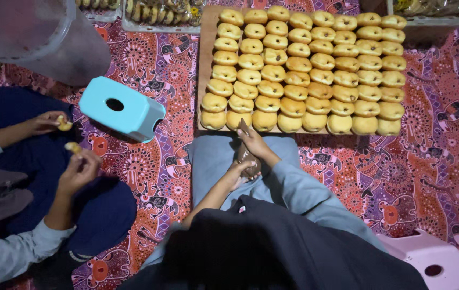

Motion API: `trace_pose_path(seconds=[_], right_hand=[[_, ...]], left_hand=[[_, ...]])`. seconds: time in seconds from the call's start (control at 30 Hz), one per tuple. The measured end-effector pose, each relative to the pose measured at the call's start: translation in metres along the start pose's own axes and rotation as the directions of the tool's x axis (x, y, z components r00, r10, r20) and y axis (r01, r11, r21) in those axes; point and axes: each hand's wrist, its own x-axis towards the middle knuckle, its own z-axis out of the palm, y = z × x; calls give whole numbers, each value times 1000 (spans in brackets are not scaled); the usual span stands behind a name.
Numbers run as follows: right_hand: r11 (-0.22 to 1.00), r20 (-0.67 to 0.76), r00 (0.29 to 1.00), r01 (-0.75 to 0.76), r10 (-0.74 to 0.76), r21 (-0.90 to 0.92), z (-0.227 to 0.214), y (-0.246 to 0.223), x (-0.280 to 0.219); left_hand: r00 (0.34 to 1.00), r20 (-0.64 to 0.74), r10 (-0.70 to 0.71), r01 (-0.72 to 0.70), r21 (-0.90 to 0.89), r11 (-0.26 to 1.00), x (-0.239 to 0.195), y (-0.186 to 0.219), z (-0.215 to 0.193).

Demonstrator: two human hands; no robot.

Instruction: The person sits on the floor and uses a piping bag to fill rows of small round pastries with a brown filling. The person works systematically across the tray, filling each pastry one at a time.

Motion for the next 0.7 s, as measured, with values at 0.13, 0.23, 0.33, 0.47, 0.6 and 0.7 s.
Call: trace_pose_path(seconds=[0.13,0.23,0.33,0.47,0.6,0.7], right_hand=[[995,-30,996,-91,89,-43,-12,-16,21],[990,-41,993,-110,107,-89,-17,-22,34],[982,-39,986,-167,164,-89,-18,-19,42],[982,16,985,-168,170,-82,-19,-10,58],[990,-70,997,-35,26,-138,-18,-1,72],[981,-120,992,18,-42,-193,-17,3,81]], left_hand=[[1000,-28,7,-6,41,999,17,17,6],[1000,-13,-6,6,19,1000,28,25,3],[998,-38,-48,49,28,998,37,27,-1],[999,-27,-27,26,-33,999,51,23,-9],[999,-40,-28,21,-153,988,67,18,-20],[998,-41,-41,31,-231,972,77,18,-29]])
